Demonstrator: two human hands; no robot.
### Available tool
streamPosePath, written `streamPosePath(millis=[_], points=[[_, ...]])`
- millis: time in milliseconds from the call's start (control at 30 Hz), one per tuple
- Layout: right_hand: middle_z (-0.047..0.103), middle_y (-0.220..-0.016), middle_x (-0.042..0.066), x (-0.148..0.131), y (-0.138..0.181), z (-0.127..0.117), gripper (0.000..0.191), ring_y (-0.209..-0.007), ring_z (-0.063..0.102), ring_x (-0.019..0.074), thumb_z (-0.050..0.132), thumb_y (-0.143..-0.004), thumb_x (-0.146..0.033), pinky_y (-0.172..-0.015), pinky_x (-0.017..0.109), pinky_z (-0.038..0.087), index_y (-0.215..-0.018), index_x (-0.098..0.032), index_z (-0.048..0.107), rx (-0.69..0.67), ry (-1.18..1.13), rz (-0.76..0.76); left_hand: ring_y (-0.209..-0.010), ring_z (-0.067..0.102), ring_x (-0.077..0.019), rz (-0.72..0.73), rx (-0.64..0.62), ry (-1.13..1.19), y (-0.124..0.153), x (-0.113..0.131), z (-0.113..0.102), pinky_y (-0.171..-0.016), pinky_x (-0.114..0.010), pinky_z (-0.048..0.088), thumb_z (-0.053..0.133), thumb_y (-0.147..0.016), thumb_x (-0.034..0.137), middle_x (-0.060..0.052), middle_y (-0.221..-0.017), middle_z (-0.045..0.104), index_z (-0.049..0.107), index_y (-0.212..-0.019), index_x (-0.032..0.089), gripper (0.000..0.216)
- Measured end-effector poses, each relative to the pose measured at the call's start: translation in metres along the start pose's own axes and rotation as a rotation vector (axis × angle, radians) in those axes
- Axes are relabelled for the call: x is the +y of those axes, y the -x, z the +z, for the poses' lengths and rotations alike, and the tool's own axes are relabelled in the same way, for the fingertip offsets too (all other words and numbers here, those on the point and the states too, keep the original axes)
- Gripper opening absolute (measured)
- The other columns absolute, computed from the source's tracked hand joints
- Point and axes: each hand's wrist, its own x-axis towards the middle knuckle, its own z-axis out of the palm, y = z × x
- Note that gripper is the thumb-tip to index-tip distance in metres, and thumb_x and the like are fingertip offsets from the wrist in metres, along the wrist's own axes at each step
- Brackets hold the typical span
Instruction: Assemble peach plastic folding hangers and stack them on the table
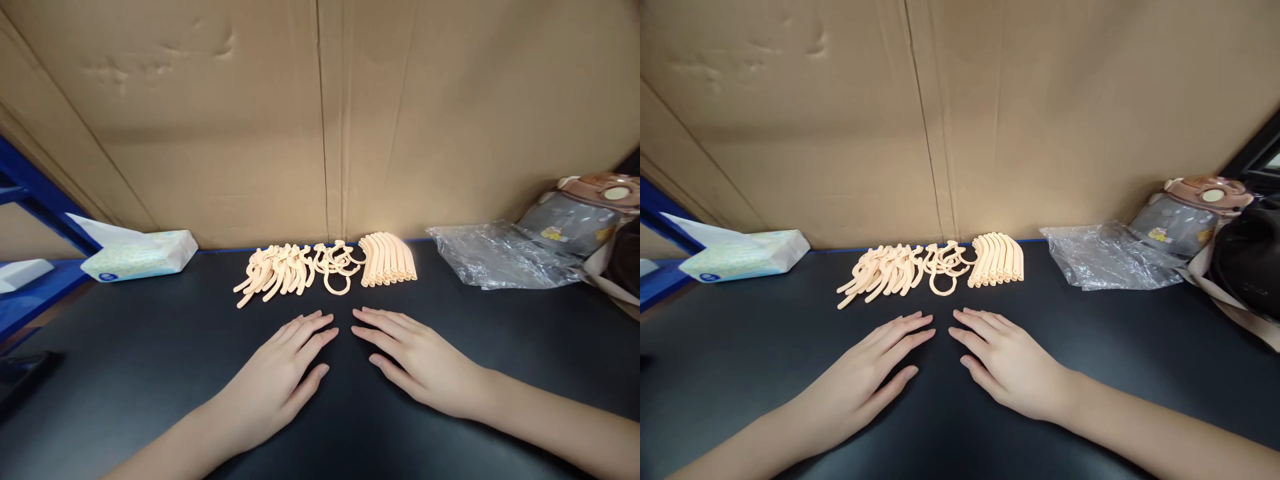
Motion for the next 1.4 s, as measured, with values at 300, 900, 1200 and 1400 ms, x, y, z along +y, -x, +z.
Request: streamPosePath(millis=[300, 900, 1200, 1400], points=[[0.053, -0.138, 0.009, 0.002, -0.005, 0.003, 0.039, -0.127, 0.050, 0.0213, 0.043, -0.095, -0.028, -0.105, 0.040, 0.045, -0.130, -0.016, 0.056, 0.092, -0.056, 0.002, -0.124, 0.048, -0.0248, -0.013, 0.092, 0.037, -0.022, 0.010, 0.007, -0.104, -0.044, 0.044, 0.042, -0.096, 0.027, -0.009, -0.137, 0.050, 0.051, -0.127, 0.019, 0.034], [0.051, -0.140, 0.011, 0.009, -0.002, 0.006, 0.041, -0.126, 0.050, 0.0239, 0.041, -0.097, -0.028, -0.107, 0.042, 0.042, -0.132, -0.012, 0.054, 0.084, -0.007, -0.039, -0.140, 0.031, -0.0226, 0.064, -0.041, -0.028, -0.013, 0.002, 0.003, -0.114, -0.045, 0.031, 0.034, -0.100, 0.039, -0.007, -0.151, 0.035, 0.036, -0.143, 0.020, 0.048], [0.048, -0.142, 0.012, 0.010, 0.002, 0.006, 0.042, -0.129, 0.048, 0.0243, 0.039, -0.097, -0.028, -0.108, 0.043, 0.040, -0.133, -0.011, 0.052, 0.057, 0.021, -0.054, -0.141, 0.030, -0.0223, 0.069, -0.051, -0.012, -0.012, 0.002, 0.002, -0.115, -0.044, 0.029, 0.034, -0.100, 0.041, -0.007, -0.152, 0.034, 0.035, -0.144, 0.021, 0.048], [0.049, -0.142, 0.011, 0.009, 0.001, 0.005, 0.041, -0.128, 0.049, 0.0240, 0.038, -0.098, -0.029, -0.107, 0.044, 0.042, -0.134, -0.014, 0.052, 0.062, 0.012, -0.049, -0.137, 0.036, -0.0246, 0.026, 0.015, -0.040, -0.010, 0.005, 0.005, -0.111, -0.043, 0.034, 0.036, -0.099, 0.041, -0.008, -0.148, 0.039, 0.042, -0.140, 0.022, 0.045]])
